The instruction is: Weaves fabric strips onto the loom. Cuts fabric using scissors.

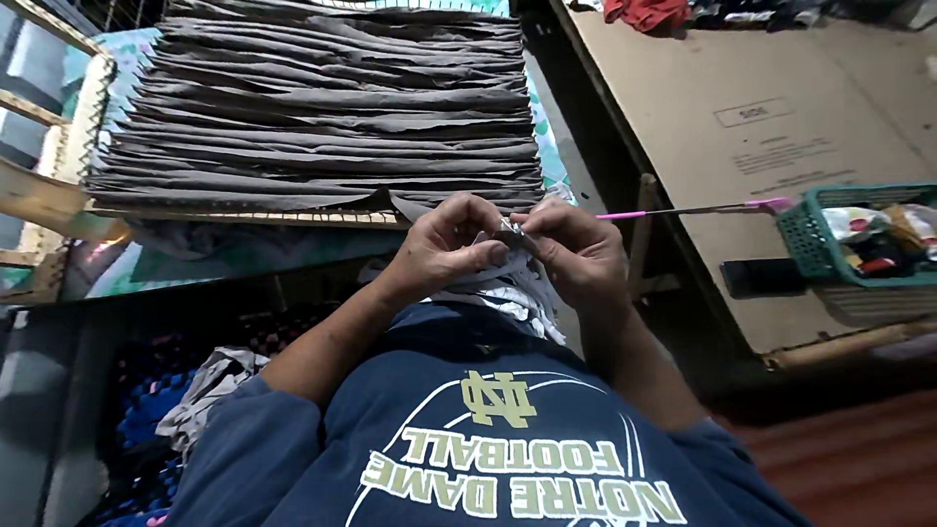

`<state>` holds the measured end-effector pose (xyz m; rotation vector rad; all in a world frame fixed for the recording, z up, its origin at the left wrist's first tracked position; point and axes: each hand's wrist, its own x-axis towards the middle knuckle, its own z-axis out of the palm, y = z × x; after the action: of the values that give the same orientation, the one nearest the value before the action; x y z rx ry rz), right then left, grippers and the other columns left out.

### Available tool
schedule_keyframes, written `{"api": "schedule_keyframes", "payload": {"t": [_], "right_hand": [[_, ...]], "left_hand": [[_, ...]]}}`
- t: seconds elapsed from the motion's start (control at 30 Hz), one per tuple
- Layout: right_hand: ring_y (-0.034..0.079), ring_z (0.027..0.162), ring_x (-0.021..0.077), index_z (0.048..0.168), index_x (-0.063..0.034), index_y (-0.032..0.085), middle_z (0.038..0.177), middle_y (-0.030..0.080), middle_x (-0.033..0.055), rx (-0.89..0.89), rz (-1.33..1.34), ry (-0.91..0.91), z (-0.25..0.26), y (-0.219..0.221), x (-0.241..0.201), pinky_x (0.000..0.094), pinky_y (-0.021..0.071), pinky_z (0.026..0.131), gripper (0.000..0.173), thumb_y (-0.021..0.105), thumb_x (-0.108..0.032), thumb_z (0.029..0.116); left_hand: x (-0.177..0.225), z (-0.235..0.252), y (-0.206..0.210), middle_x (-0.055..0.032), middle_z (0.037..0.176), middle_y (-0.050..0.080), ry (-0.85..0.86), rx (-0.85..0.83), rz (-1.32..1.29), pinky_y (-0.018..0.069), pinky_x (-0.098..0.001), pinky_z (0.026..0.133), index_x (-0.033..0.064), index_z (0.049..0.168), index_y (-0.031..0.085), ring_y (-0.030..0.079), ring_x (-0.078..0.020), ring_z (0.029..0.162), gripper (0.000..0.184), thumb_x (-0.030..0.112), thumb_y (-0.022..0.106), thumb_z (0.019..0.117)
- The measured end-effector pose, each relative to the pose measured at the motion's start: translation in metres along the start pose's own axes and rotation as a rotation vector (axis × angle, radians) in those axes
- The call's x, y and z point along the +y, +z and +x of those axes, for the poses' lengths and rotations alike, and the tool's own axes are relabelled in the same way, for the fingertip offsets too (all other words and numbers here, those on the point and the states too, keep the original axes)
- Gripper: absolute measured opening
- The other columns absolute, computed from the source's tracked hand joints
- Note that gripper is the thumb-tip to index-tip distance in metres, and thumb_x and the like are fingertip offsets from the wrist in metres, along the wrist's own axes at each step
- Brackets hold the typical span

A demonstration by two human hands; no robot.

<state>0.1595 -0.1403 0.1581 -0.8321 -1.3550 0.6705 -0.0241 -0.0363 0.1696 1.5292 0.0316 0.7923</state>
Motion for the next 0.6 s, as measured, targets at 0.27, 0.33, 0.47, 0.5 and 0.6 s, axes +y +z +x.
{"api": "schedule_keyframes", "payload": {"t": [0.27,0.33,0.47,0.5,0.6], "right_hand": [[0.064,0.095,0.0065,0.102,-0.0051,0.072,0.101,0.066,-0.0018,0.015,0.036,0.003,-0.0016,-0.0010,0.0016,0.0244,0.0572,0.085,0.013,0.064,-0.001,0.0930],[0.064,0.096,0.0070,0.103,-0.0050,0.072,0.101,0.066,-0.0019,0.010,0.046,-0.002,-0.0014,-0.0009,0.0016,0.0254,0.0574,0.086,0.013,0.064,-0.001,0.0933],[0.065,0.096,0.0070,0.103,-0.0041,0.072,0.101,0.066,-0.0018,0.008,0.044,-0.007,-0.0008,0.0000,-0.0003,0.0262,0.0581,0.087,0.014,0.063,0.000,0.0930],[0.065,0.095,0.0071,0.103,-0.0036,0.072,0.101,0.066,-0.0013,0.008,0.050,-0.008,-0.0010,0.0001,-0.0002,0.0258,0.0582,0.086,0.014,0.063,0.001,0.0928],[0.064,0.094,0.0053,0.103,-0.0036,0.071,0.102,0.066,-0.0017,0.000,0.059,-0.020,-0.0011,0.0000,-0.0002,0.0226,0.0572,0.083,0.015,0.063,0.002,0.0923]], "left_hand": [[0.0027,0.0039,-0.0008,-0.0052,0.115,0.067,0.132,0.004,0.031,0.0567,-0.0282,0.090,0.0042,0.101,0.064,0.065,-0.0109,0.105,0.013,-0.001,0.070,0.0909],[0.0031,0.0041,-0.0005,-0.0053,0.114,0.068,0.147,-0.004,0.015,0.0570,-0.0286,0.090,0.0044,0.103,0.064,0.066,-0.0110,0.104,0.014,-0.002,0.069,0.0912],[0.0048,0.0036,-0.0003,-0.0045,0.115,0.069,0.129,-0.024,0.002,0.0567,-0.0293,0.092,0.0061,0.104,0.064,0.067,-0.0119,0.108,0.011,0.001,0.066,0.0944],[0.0050,0.0037,-0.0002,-0.0048,0.115,0.070,0.129,-0.025,0.002,0.0567,-0.0297,0.092,0.0061,0.105,0.064,0.067,-0.0122,0.108,0.011,0.001,0.066,0.0947],[0.0053,0.0043,0.0003,-0.0043,0.119,0.070,0.128,-0.026,0.003,0.0558,-0.0305,0.095,0.0074,0.104,0.066,0.066,-0.0120,0.110,0.011,0.002,0.067,0.0944]]}}
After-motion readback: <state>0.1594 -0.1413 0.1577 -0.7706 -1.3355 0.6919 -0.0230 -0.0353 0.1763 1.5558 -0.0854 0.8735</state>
